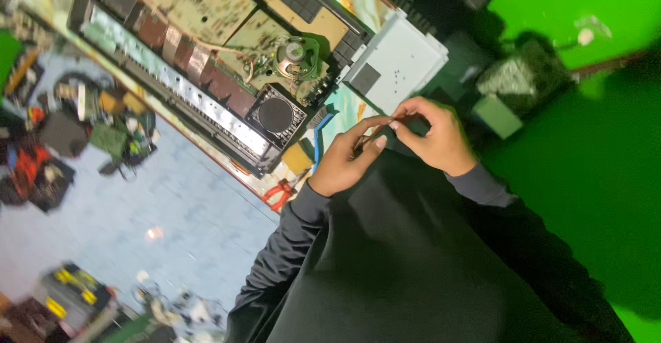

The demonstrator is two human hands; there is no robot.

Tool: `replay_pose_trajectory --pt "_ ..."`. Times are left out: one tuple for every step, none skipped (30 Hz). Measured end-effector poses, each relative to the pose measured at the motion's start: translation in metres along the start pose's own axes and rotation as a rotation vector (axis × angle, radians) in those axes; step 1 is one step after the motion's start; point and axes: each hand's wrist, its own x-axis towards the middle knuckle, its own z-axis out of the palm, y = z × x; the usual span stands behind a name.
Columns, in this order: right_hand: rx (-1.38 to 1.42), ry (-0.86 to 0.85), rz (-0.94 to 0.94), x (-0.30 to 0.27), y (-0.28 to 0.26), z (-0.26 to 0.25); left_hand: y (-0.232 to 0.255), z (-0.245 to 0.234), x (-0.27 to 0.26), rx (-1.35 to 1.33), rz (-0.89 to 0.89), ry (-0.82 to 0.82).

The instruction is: The person uses a screwdriver to remove screws from the back panel of a disassembled stereo receiver. They then use pliers to cut a wire and continue adjusting internal components with the screwdriver.

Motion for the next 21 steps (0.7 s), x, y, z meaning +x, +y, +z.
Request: replay_pose_trajectory --pt "-0.009 -0.058 0.004 0.010 0.004 -0.007 -0.002 0.003 0.006 -0.017 -0.024 0.052" --pt "-0.019 -0.117 0.008 0.019 0.008 -0.014 -0.004 0.007 0.014 -0.034 -0.048 0.104" --pt "-0.031 -0.156 -0.003 0.027 0.013 -0.019 -0.009 0.011 0.020 -0.047 -0.066 0.148" --pt "-0.043 -0.195 -0.015 0.034 0.017 -0.024 -0.013 0.017 0.024 -0.069 0.008 0.187" --pt "-0.055 -0.229 -0.031 0.043 0.020 -0.030 -0.016 0.021 0.029 -0.084 0.087 0.222" --pt "-0.048 -0.264 -0.055 0.053 0.023 -0.037 -0.018 0.025 0.035 -0.096 0.166 0.255" --pt "-0.040 -0.300 -0.072 0.058 0.026 -0.043 -0.022 0.030 0.038 -0.107 0.146 0.271" --pt "-0.032 -0.335 -0.088 0.063 0.030 -0.047 -0.025 0.034 0.040 -0.117 0.126 0.287" --pt "-0.042 -0.357 -0.092 0.068 0.032 -0.050 -0.028 0.038 0.043 -0.131 0.104 0.301" --pt "-0.052 -0.378 -0.095 0.074 0.035 -0.052 -0.030 0.041 0.047 -0.102 -0.021 0.363" --pt "-0.063 -0.396 -0.092 0.078 0.039 -0.054 -0.034 0.044 0.051 -0.078 -0.153 0.414" --pt "-0.104 -0.417 -0.077 0.082 0.042 -0.055 -0.039 0.046 0.054 -0.056 -0.286 0.459" --pt "-0.143 -0.430 -0.062 0.085 0.047 -0.056 -0.045 0.048 0.058 -0.126 -0.259 0.497" --pt "-0.184 -0.444 -0.047 0.088 0.051 -0.057 -0.051 0.051 0.061 -0.195 -0.230 0.536" --pt "-0.184 -0.456 -0.051 0.091 0.055 -0.058 -0.057 0.050 0.066 -0.258 -0.191 0.568" --pt "-0.184 -0.469 -0.055 0.094 0.059 -0.057 -0.062 0.050 0.069 -0.277 -0.185 0.582" --pt "-0.187 -0.482 -0.055 0.095 0.063 -0.057 -0.066 0.051 0.071 -0.300 -0.181 0.595" --pt "-0.177 -0.484 -0.060 0.096 0.066 -0.057 -0.069 0.052 0.072 -0.324 -0.176 0.608" --pt "-0.166 -0.491 -0.068 0.097 0.070 -0.057 -0.072 0.054 0.073 -0.310 -0.180 0.634" --pt "-0.156 -0.499 -0.075 0.098 0.073 -0.057 -0.073 0.055 0.074 -0.296 -0.185 0.660" --pt "-0.164 -0.508 -0.087 0.099 0.076 -0.056 -0.074 0.055 0.074 -0.277 -0.188 0.687"
